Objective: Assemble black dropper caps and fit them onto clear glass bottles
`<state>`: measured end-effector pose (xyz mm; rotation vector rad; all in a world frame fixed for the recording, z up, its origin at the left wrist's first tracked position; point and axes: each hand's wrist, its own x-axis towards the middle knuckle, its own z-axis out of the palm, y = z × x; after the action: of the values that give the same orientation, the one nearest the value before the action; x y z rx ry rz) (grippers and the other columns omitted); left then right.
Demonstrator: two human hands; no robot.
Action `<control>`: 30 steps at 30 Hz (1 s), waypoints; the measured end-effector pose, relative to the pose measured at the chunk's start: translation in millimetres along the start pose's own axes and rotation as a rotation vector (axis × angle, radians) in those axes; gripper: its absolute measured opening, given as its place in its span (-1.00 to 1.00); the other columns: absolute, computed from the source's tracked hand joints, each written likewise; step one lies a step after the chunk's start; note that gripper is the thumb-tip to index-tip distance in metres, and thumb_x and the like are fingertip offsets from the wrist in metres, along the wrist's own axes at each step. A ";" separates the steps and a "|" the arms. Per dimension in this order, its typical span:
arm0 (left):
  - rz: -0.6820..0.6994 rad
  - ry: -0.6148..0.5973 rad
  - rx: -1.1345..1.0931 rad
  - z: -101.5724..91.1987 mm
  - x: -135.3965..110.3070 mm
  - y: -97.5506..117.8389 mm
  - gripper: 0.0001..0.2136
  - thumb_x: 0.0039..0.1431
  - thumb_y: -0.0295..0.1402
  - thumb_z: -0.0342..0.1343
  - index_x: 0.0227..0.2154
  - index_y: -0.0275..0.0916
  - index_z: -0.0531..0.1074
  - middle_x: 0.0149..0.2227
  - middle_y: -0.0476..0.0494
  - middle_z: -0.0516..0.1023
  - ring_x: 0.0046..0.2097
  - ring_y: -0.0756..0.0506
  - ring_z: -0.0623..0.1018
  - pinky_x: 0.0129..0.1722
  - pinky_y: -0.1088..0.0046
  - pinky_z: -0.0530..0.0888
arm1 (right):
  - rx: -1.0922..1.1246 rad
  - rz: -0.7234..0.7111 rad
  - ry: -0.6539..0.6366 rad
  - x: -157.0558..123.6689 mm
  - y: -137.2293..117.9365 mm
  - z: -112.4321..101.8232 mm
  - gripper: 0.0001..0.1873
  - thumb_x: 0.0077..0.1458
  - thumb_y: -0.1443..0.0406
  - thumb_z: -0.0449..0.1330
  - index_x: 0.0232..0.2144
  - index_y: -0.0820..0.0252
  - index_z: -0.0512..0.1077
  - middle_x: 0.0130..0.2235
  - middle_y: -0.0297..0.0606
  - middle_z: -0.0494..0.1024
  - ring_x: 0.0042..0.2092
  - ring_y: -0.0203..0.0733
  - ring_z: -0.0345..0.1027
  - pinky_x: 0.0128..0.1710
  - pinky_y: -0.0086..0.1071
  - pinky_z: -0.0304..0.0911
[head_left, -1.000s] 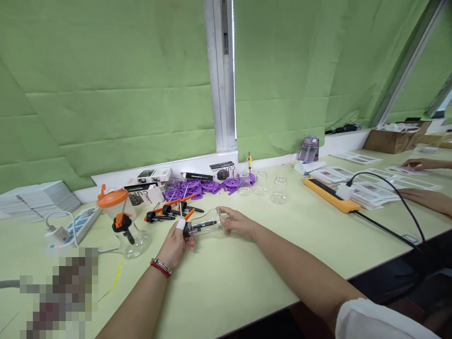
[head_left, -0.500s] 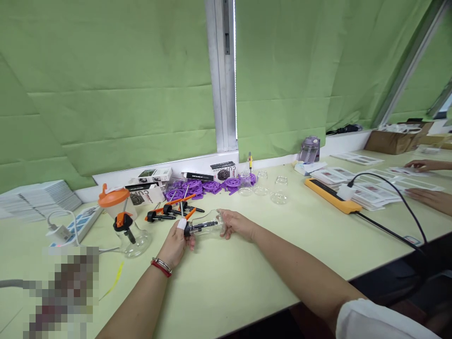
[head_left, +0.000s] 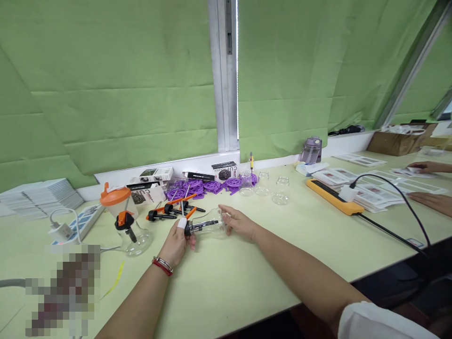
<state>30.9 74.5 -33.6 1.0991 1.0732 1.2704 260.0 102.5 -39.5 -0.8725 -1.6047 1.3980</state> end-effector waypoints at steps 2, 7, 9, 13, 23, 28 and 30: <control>-0.008 0.016 -0.010 -0.2 0.5 1.3 -0.65 0.14 0.02 0.01 -0.38 -0.20 0.25 -0.61 0.06 0.36 -0.63 -0.01 0.39 -0.71 0.50 0.31 | 0.033 -0.040 -0.044 -1.5 -1.5 -2.1 -0.14 -0.06 -0.06 0.29 0.23 -0.03 0.11 0.17 -0.06 0.20 -0.34 -0.40 0.36 -0.36 -0.41 0.36; 0.011 0.023 -0.008 0.2 1.0 1.0 -0.64 0.14 0.03 0.02 -0.37 -0.20 0.25 -0.59 0.05 0.37 -0.63 -0.01 0.40 -0.71 0.49 0.31 | 0.103 -0.014 -0.083 -3.2 -0.9 -2.7 -0.13 -0.10 0.09 0.37 0.22 -0.04 0.12 0.05 -0.12 0.28 -0.33 -0.34 0.42 -0.42 -0.42 0.35; 0.011 0.028 -0.008 0.9 0.4 0.4 -0.64 0.14 0.04 0.01 -0.38 -0.20 0.25 -0.61 0.07 0.35 -0.63 -0.01 0.40 -0.72 0.50 0.31 | 0.114 0.017 -0.058 -2.4 0.6 -0.7 -0.19 -0.05 0.06 0.33 0.20 0.03 0.16 -0.12 -0.19 0.37 -0.39 -0.31 0.44 -0.52 -0.45 0.31; 0.007 0.024 -0.009 1.5 -0.7 -0.1 -0.64 0.13 0.04 0.03 -0.39 -0.21 0.26 -0.62 0.06 0.35 -0.64 -0.01 0.39 -0.73 0.49 0.31 | 0.085 0.054 -0.047 -0.3 3.1 2.9 -0.27 0.03 -0.02 0.23 0.15 0.20 0.22 -0.39 -0.33 0.41 -0.50 -0.33 0.39 -0.61 -0.50 0.23; 0.010 0.043 0.017 -0.5 0.3 3.6 -0.62 0.17 0.04 -0.04 -0.39 -0.23 0.28 -0.62 0.04 0.37 -0.66 0.01 0.36 -0.74 0.51 0.28 | 0.048 -0.058 -0.108 -3.9 -3.6 -0.8 -0.02 -0.13 0.14 0.39 0.27 -0.18 -0.01 0.17 -0.11 0.12 -0.35 -0.45 0.33 -0.37 -0.41 0.37; 0.054 0.027 0.047 0.9 -0.5 0.5 -0.63 0.16 0.05 -0.04 -0.40 -0.20 0.25 -0.65 0.08 0.35 -0.66 0.00 0.38 -0.73 0.51 0.30 | 0.099 0.021 -0.078 -2.8 -0.2 1.7 -0.18 -0.04 0.04 0.30 0.22 0.03 0.11 -0.12 -0.20 0.32 -0.43 -0.35 0.42 -0.54 -0.46 0.27; 0.065 0.020 0.062 0.7 -1.1 -1.0 -0.64 0.14 0.04 -0.02 -0.40 -0.20 0.24 -0.66 0.10 0.33 -0.65 0.01 0.40 -0.73 0.53 0.31 | 0.107 0.051 -0.079 -2.2 1.8 3.4 -0.26 0.02 -0.03 0.22 0.17 0.14 0.17 -0.26 -0.25 0.38 -0.49 -0.35 0.39 -0.58 -0.48 0.23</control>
<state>31.7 73.4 -34.4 1.1791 1.1060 1.3089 257.8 99.4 -41.7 -0.8086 -1.5601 1.5567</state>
